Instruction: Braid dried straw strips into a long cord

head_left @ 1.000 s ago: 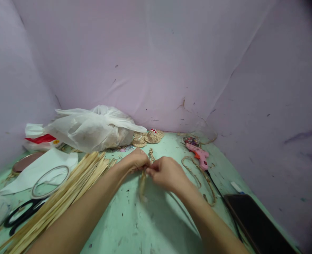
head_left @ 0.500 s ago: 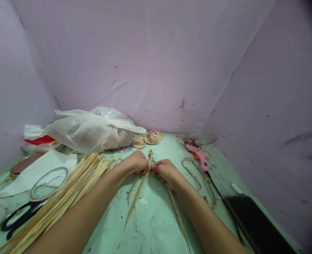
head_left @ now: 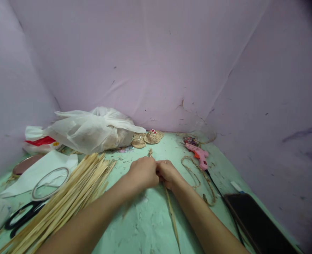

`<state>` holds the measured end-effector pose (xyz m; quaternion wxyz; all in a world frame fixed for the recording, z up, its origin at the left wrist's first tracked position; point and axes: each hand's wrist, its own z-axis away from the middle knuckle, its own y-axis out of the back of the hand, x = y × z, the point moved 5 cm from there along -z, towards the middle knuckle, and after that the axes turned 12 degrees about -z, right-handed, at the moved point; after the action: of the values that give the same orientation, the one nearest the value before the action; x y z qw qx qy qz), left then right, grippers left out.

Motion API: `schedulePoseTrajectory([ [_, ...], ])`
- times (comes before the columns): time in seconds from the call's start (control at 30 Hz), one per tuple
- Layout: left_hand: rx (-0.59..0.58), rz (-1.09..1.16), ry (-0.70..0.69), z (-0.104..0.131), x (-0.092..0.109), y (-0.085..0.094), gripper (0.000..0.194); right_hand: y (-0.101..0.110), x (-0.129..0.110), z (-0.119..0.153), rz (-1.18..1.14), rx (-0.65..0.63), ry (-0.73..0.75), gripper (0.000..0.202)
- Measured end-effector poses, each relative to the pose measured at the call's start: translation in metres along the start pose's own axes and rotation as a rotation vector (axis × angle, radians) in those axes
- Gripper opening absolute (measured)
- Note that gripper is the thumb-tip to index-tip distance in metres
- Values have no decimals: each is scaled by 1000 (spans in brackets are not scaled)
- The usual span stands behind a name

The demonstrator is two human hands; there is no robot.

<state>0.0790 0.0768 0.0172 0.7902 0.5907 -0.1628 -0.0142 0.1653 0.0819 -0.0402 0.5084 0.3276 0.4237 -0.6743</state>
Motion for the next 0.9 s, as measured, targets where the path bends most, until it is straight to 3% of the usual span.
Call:
schedulePoseTrajectory([
  [0.13, 96, 273, 133, -15, -27, 19, 15, -1, -2, 1, -11, -96, -46, 6],
  [0.2, 0, 511, 190, -22, -33, 12, 12, -2, -2, 1, -21, -146, -59, 4],
  [0.27, -168, 713, 184, -26, -29, -4, 11, -2, -2, 1, -28, -181, -55, 7],
  [0.33, -299, 836, 149, -28, -22, -18, 16, -1, -3, 1, -17, -204, -51, 8],
  [0.4, -355, 894, 136, -29, -19, -27, 18, 0, -5, 0, 26, -229, -41, 5],
  [0.47, -359, 853, 120, -30, -20, -30, 15, 2, -7, -1, 124, -261, -16, 5],
  [0.57, -275, 594, 136, -31, -23, -29, 13, 4, -13, -1, 445, -247, 115, 10],
  [0.73, 54, 143, 158, -34, -25, -19, 8, -6, -30, 17, 1134, 0, 514, 15],
  [0.8, 106, 117, 145, -36, -26, -20, 11, -10, -34, 26, 1306, 107, 520, 18],
  [0.9, 40, 223, 162, -40, -29, -27, 8, -13, -39, 38, 1417, 211, 446, 19],
])
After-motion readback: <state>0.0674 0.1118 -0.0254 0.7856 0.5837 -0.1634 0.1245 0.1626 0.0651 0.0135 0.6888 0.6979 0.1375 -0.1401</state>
